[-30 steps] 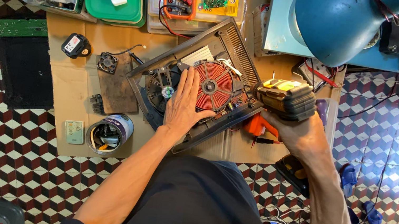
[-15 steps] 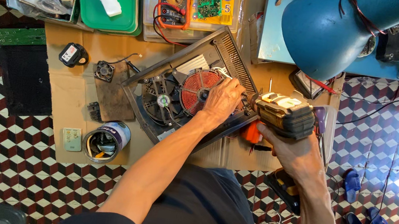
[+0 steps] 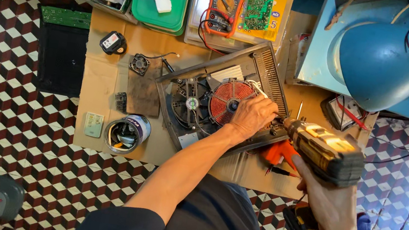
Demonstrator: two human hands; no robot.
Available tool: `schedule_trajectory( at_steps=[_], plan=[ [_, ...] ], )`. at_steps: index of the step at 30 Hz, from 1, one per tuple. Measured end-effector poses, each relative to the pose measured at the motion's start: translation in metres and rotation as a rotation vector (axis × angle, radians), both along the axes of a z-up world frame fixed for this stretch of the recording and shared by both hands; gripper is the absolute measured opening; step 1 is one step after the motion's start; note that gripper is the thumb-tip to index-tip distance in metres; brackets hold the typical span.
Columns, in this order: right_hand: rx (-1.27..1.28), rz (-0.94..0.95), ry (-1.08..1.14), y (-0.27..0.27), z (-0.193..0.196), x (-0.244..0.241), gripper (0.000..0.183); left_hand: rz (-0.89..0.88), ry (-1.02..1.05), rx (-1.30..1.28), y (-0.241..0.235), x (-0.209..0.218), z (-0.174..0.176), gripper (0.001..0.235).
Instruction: The person removes the back cover of a black electronic device and uses a cordless drill to unscrew and remove internal components, including a fan and a heatsink. The removed parts are placed on the workbench.
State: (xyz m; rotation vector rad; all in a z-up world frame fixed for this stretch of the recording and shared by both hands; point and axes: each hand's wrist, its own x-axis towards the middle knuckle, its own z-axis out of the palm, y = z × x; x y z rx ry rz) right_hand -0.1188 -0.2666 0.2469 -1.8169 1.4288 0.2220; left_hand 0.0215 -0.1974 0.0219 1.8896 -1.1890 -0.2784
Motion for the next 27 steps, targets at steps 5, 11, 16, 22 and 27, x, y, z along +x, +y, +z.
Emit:
schedule_trajectory(
  at_steps=[5,11,16,22,27],
  plan=[
    [0.003,-0.146,-0.254,0.02,0.023,-0.013,0.041,0.002,0.074,-0.013,0.033,-0.022,0.007,0.015],
    [0.09,-0.112,-0.267,0.033,0.015,0.015,0.034,-0.041,0.001,0.121,0.13,-0.029,0.011,0.017],
    [0.144,0.038,-0.482,0.047,-0.007,0.061,0.036,0.301,0.224,0.031,0.14,0.006,0.017,0.026],
    [0.253,-0.056,-0.264,0.061,-0.018,0.103,0.037,0.592,0.505,0.114,0.121,0.078,-0.008,0.038],
    [0.194,0.137,-0.201,0.059,-0.026,0.118,0.035,0.484,0.313,0.164,0.116,0.087,-0.019,0.032]
  ],
)
